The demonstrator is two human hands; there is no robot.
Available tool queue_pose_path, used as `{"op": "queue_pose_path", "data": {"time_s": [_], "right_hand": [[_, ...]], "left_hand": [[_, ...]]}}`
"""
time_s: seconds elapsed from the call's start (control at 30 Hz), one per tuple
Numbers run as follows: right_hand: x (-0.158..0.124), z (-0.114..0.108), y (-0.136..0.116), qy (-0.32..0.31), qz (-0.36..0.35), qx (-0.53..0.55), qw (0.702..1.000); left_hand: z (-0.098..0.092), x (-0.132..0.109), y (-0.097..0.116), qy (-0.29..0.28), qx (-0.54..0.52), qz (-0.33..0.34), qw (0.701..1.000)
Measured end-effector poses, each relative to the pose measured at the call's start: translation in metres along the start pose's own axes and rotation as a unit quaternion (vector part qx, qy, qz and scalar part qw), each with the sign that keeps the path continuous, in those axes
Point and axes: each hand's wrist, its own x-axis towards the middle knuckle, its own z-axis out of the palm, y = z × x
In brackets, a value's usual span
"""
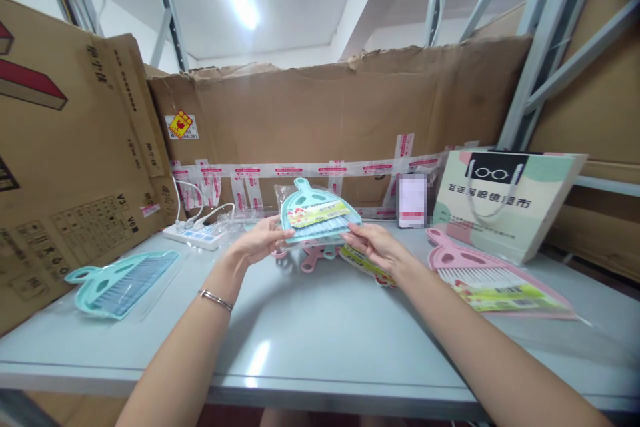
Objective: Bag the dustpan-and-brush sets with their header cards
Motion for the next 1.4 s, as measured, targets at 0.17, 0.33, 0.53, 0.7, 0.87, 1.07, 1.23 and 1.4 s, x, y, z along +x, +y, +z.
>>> {"op": "queue_pose_path", "data": {"time_s": [0.17, 0.33, 0.53, 0.7, 0.87, 1.07, 1.23, 1.4], "right_hand": [[0.005, -0.002, 0.009, 0.064, -0.03, -0.001, 0.998], [0.005, -0.002, 0.008, 0.084, -0.044, 0.015, 0.995], [0.004, -0.001, 0.009, 0.078, -0.064, 0.006, 0.995], [-0.004, 0.003, 0.002, 0.029, -0.063, -0.036, 0.997], [-0.017, 0.004, -0.003, -0.187, -0.106, -0.117, 0.97], [-0.011, 0.009, 0.02, 0.021, -0.304, -0.207, 0.93], [-0.009, 0.011, 0.021, 0.059, -0.39, -0.208, 0.895], [-0.015, 0.014, 0.018, 0.049, -0.421, -0.191, 0.885]], "left_hand": [[0.019, 0.014, -0.017, 0.159, 0.056, 0.025, 0.985], [0.017, 0.016, -0.016, 0.216, 0.069, 0.042, 0.973], [0.018, 0.003, -0.008, 0.029, 0.149, 0.135, 0.979], [0.029, 0.011, -0.021, 0.151, 0.111, 0.173, 0.967], [0.026, 0.015, -0.03, 0.287, 0.099, 0.259, 0.917], [0.039, 0.004, -0.032, 0.298, 0.157, 0.321, 0.885], [0.047, 0.001, -0.034, 0.268, 0.135, 0.312, 0.901], [0.043, 0.001, -0.034, 0.281, 0.229, 0.344, 0.866]]}}
